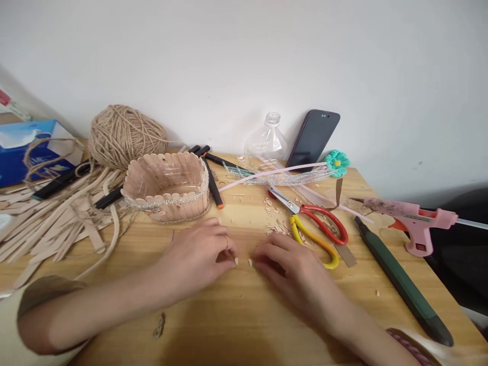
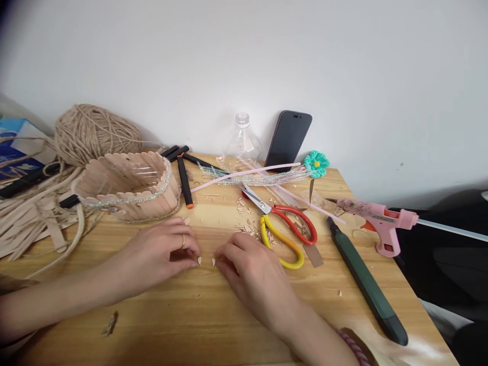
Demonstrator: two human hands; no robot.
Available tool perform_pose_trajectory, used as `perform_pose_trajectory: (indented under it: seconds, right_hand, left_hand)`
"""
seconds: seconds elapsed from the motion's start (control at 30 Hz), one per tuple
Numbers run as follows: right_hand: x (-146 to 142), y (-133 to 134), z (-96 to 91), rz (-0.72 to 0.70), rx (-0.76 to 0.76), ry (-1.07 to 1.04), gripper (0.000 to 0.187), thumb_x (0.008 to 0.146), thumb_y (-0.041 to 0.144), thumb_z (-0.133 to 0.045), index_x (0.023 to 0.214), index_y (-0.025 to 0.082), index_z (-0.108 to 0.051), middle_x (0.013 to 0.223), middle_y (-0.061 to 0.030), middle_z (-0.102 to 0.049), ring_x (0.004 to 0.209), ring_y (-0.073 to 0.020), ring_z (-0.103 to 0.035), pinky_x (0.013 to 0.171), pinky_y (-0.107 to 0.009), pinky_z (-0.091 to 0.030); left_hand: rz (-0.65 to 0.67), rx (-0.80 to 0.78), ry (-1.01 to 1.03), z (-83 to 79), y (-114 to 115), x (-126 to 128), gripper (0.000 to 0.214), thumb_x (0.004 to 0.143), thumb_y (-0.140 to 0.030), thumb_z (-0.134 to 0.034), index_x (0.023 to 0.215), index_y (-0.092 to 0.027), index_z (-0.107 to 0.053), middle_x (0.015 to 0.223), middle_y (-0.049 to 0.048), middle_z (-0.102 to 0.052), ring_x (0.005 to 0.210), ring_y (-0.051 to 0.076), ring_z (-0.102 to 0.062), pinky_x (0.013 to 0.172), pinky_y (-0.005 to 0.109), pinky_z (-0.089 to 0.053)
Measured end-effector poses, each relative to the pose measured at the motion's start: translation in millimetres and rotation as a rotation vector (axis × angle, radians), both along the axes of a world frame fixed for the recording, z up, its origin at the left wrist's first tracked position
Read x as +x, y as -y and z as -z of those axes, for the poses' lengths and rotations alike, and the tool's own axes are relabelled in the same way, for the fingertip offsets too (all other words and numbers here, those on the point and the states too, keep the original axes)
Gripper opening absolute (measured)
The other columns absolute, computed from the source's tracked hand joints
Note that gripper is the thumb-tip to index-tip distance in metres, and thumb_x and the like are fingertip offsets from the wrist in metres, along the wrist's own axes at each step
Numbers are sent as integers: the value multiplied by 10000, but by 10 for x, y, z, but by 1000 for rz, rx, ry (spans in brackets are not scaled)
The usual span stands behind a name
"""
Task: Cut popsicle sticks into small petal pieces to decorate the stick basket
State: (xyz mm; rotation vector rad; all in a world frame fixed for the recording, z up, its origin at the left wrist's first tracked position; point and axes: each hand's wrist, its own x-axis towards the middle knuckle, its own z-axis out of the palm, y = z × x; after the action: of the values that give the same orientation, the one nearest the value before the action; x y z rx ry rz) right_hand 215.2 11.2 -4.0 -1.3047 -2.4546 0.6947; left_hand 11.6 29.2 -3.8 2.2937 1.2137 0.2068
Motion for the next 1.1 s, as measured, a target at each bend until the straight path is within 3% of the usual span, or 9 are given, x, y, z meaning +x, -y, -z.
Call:
perform_pose_trajectory:
  seconds: [0.3,0.53,0.8,1.1]
  right_hand:
    - [-119,7,120,-13,49,-97,155,864,128,-530,811,174,-669,760,-42,-611,701,-168,-574,621,-261,-445]
    - [-143,9,110,7,52,-110,136,866,149,-542,813,178,-664,735,-33,-599,678,-167,-551,590,-260,-422]
    - [-138,24,95,26,39,-131,142,858,140,-539,801,179,-663,721,-32,-592,668,-166,-546,569,-257,-409]
    - [-151,24,106,21,52,-143,169,867,136,-523,797,173,-673,697,-33,-584,645,-162,-540,552,-253,-401]
  left_hand:
    - [-11,104,109,112,68,0,147,812,-175,-558,742,-181,-688,726,20,-661,757,194,-557,720,341,-448]
    - [-1,150,178,157,88,-13,170,831,-194,-548,718,-164,-672,693,28,-654,714,193,-555,734,375,-460]
    - [40,207,182,146,79,-15,189,847,-183,-519,733,-152,-667,687,42,-638,701,196,-544,640,333,-463]
    - [31,212,173,185,76,-4,199,854,-196,-513,720,-160,-655,678,36,-625,713,203,-532,640,342,-456]
